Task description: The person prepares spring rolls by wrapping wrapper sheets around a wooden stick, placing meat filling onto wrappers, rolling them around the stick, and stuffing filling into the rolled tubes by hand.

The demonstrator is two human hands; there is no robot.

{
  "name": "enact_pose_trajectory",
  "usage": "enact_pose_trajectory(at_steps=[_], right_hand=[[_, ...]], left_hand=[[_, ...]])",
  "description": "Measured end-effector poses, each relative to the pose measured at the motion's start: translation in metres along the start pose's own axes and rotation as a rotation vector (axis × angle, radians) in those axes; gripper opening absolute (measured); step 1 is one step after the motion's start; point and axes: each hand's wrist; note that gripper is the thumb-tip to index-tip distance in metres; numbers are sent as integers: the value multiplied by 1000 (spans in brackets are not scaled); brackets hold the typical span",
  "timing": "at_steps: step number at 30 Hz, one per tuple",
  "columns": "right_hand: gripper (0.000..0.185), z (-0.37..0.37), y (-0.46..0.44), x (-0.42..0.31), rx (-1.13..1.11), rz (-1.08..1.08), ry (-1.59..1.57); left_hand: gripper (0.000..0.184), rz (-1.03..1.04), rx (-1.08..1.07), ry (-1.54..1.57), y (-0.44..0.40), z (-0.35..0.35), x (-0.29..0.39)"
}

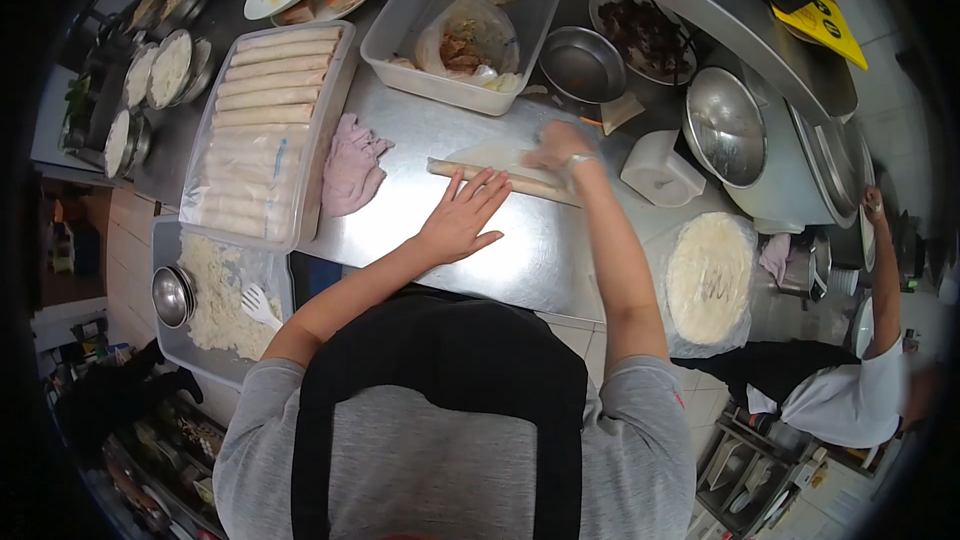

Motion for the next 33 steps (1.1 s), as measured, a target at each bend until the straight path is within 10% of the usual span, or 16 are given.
enact_pose_trajectory(at_steps=[9, 17, 23, 33], right_hand=[[51, -23, 4, -63, 28, 124, -102], [51, -4, -6, 46, -27, 88, -51], [55, -14, 1, -62, 68, 66, -80], [55, -113, -21, 44, 195, 291, 122]], left_hand=[[75, -13, -8, -31, 1, 0, 0], [75, -12, -1, -24, 2, 2, 0], [75, -12, -10, -26, 0, 1, 0], [75, -16, -27, -18, 3, -5, 1]])
Point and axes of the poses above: each hand's wrist, its own y-axis away from the middle knuckle, its own z-axis out of the palm, x = y × z, and after that the axes turned 14 degrees about -x, right-handed
